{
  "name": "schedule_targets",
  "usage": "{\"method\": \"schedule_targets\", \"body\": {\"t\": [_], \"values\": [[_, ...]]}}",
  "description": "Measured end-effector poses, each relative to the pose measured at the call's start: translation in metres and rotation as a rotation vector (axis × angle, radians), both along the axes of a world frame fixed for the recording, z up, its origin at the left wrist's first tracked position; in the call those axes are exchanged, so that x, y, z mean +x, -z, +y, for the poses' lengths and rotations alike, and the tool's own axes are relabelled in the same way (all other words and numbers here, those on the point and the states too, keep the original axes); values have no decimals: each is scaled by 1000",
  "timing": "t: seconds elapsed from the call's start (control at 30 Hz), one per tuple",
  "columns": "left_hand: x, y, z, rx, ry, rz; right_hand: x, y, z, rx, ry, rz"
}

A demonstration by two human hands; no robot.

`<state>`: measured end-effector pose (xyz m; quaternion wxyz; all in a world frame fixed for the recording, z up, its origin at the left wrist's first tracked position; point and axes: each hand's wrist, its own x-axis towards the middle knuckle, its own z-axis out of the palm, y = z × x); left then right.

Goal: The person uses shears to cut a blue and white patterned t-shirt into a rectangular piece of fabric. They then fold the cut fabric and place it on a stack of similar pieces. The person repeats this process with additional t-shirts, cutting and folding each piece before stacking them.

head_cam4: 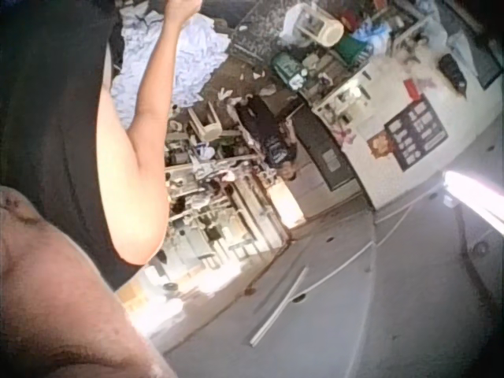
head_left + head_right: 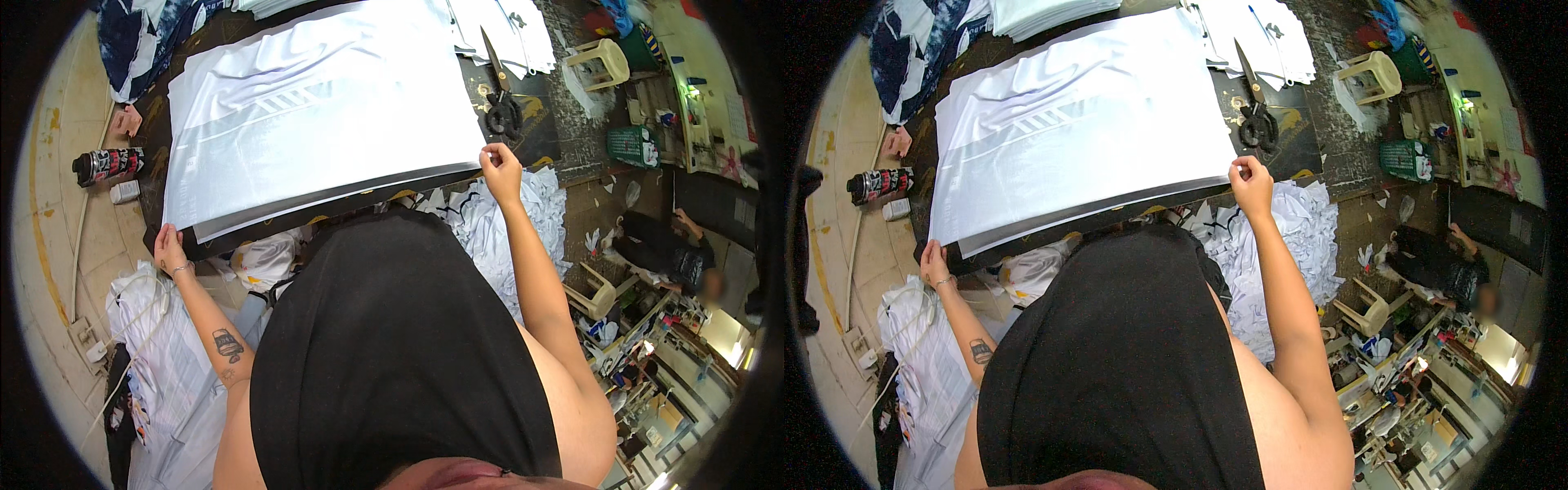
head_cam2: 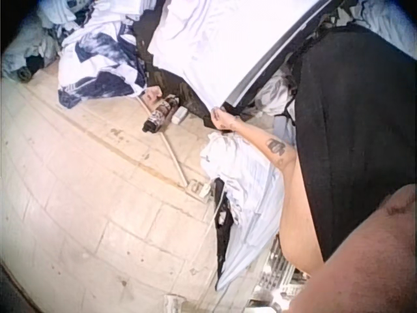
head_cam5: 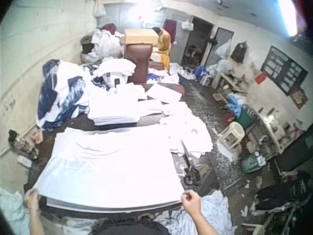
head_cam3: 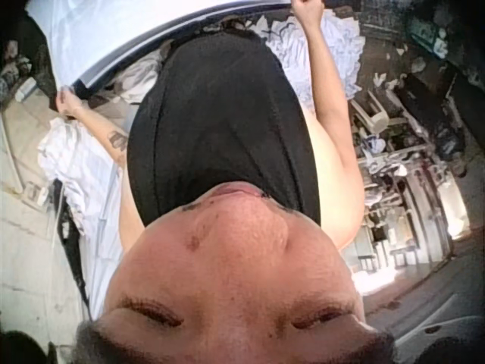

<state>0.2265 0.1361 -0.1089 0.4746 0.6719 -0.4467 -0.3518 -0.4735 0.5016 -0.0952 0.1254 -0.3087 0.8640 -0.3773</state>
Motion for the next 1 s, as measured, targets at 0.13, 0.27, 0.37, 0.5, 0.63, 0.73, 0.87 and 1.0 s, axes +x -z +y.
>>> {"method": "schedule_targets", "body": {"t": [0.13,0.27,0.37,0.5,0.63,0.73,0.87,1.0], "values": [[-7,16,29,230,-23,-328,15,19,12,97,-96,196],[-30,8,33,284,74,-290,14,41,19,42,-209,390],[-45,-20,20,-42,133,-270,7,46,21,123,-231,331],[-61,-31,29,-253,-88,-185,4,43,23,116,-249,305],[-61,2,57,187,-197,-634,6,42,24,123,-257,277],[-55,25,64,72,-224,-689,3,43,21,143,-250,251],[-61,29,72,131,-174,-936,3,35,19,254,-296,346],[-84,19,84,71,114,-1121,8,11,10,256,-524,541]]}}
